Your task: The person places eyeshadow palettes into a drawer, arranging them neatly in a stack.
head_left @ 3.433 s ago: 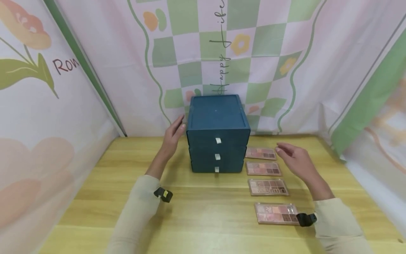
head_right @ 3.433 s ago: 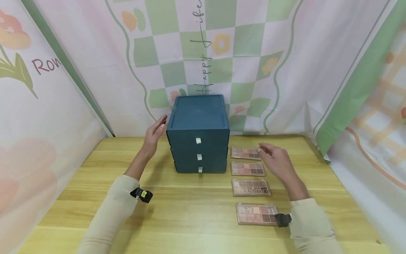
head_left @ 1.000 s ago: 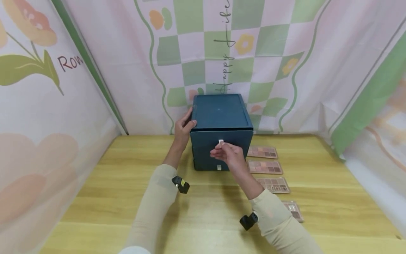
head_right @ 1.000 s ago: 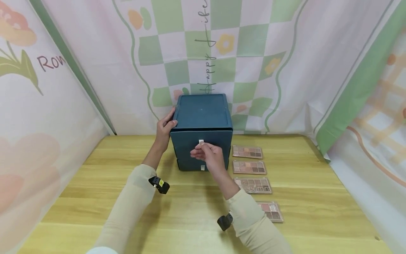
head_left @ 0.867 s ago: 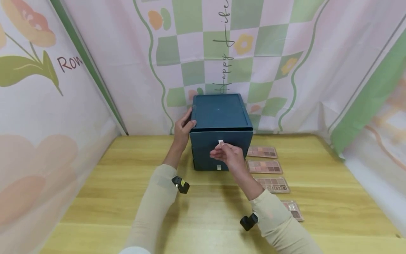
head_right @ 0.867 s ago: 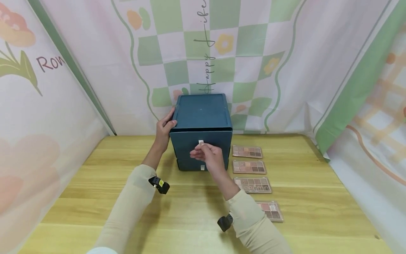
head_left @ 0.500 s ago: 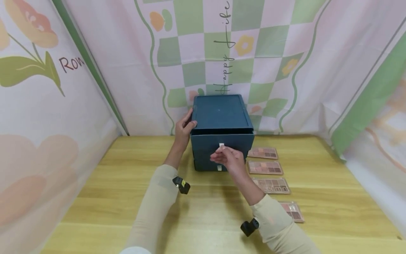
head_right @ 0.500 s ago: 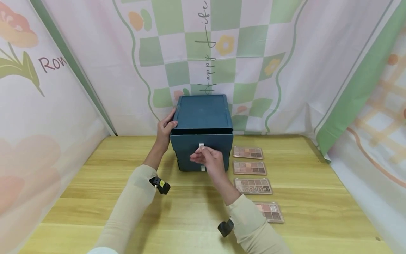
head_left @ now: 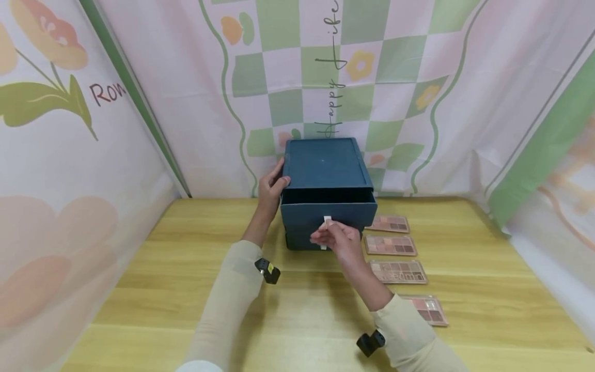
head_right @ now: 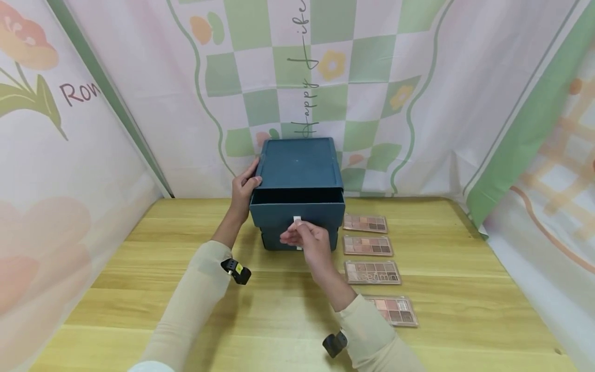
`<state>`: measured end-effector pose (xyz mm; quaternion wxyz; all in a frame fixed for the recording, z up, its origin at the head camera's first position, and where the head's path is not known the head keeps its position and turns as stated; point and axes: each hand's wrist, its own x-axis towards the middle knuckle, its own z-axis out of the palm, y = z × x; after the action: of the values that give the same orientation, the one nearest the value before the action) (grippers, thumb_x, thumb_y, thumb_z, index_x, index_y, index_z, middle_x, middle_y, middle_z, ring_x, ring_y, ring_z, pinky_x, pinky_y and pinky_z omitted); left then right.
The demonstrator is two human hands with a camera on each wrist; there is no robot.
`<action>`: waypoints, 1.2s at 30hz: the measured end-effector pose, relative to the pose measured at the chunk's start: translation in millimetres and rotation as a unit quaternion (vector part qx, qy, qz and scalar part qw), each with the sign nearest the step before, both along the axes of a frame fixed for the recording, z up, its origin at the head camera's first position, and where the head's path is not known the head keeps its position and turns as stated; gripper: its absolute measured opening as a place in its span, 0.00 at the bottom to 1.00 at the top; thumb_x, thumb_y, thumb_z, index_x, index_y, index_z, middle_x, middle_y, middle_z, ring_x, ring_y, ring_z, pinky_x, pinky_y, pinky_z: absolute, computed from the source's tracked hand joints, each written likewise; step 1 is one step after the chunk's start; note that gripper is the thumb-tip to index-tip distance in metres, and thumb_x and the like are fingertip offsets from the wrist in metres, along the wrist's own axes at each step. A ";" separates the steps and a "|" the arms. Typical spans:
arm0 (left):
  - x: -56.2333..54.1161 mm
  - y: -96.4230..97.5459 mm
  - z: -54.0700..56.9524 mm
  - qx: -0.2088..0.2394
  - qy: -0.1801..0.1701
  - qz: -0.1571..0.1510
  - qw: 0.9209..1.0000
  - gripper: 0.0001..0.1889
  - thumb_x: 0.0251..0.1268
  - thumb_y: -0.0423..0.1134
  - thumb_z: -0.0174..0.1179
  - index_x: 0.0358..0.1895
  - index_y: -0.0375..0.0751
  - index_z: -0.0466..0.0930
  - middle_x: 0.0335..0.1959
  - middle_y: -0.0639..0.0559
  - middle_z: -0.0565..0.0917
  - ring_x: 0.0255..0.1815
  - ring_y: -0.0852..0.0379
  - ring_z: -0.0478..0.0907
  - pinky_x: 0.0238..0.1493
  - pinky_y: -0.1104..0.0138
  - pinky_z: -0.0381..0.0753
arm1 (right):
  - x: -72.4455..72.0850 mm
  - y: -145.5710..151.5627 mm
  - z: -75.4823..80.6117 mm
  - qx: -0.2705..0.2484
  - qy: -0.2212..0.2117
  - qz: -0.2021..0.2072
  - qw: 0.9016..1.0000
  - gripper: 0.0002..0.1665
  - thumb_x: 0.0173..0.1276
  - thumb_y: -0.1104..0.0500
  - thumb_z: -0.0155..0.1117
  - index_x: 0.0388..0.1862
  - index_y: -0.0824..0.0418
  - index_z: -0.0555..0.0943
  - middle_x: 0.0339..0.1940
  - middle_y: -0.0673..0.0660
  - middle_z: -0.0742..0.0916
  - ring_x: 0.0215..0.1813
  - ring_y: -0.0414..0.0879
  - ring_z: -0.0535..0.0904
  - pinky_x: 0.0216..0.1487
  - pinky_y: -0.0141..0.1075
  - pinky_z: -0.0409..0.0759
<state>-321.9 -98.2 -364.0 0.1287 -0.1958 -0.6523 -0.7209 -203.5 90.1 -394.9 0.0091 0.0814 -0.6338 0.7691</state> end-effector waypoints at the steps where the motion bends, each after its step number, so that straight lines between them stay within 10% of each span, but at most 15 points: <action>1: -1.2 0.0 -1.6 0.002 0.002 0.002 1.000 0.35 0.65 0.33 0.50 0.77 0.33 0.59 0.81 0.38 0.61 0.80 0.43 0.62 0.64 0.76 0.70 | 1.0 0.1 -0.1 -0.002 0.000 0.001 1.000 0.20 0.82 0.55 0.47 0.32 0.58 0.82 0.27 0.45 0.91 0.36 0.39 0.90 0.48 0.32 0.88; 23: -1.5 1.4 -5.2 -0.014 0.017 0.042 0.999 0.33 0.65 0.34 0.51 0.76 0.34 0.64 0.78 0.39 0.68 0.71 0.53 0.69 0.64 0.77 0.71 | 26.2 0.4 -1.6 0.016 0.002 0.003 1.000 0.21 0.82 0.57 0.46 0.30 0.58 0.81 0.26 0.44 0.90 0.35 0.39 0.89 0.49 0.32 0.87; 36: -0.8 4.4 -4.4 -0.007 0.006 0.043 0.999 0.34 0.65 0.36 0.50 0.76 0.35 0.64 0.79 0.41 0.65 0.80 0.49 0.62 0.76 0.58 0.66 | 45.4 3.3 -0.3 0.034 -0.007 -0.006 0.999 0.19 0.82 0.58 0.47 0.33 0.61 0.82 0.27 0.43 0.90 0.36 0.38 0.89 0.50 0.31 0.86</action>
<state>-322.7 -93.8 -368.5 0.1617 -0.1727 -0.6641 -0.7093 -158.1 93.4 -395.2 0.0066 0.0727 -0.6602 0.7476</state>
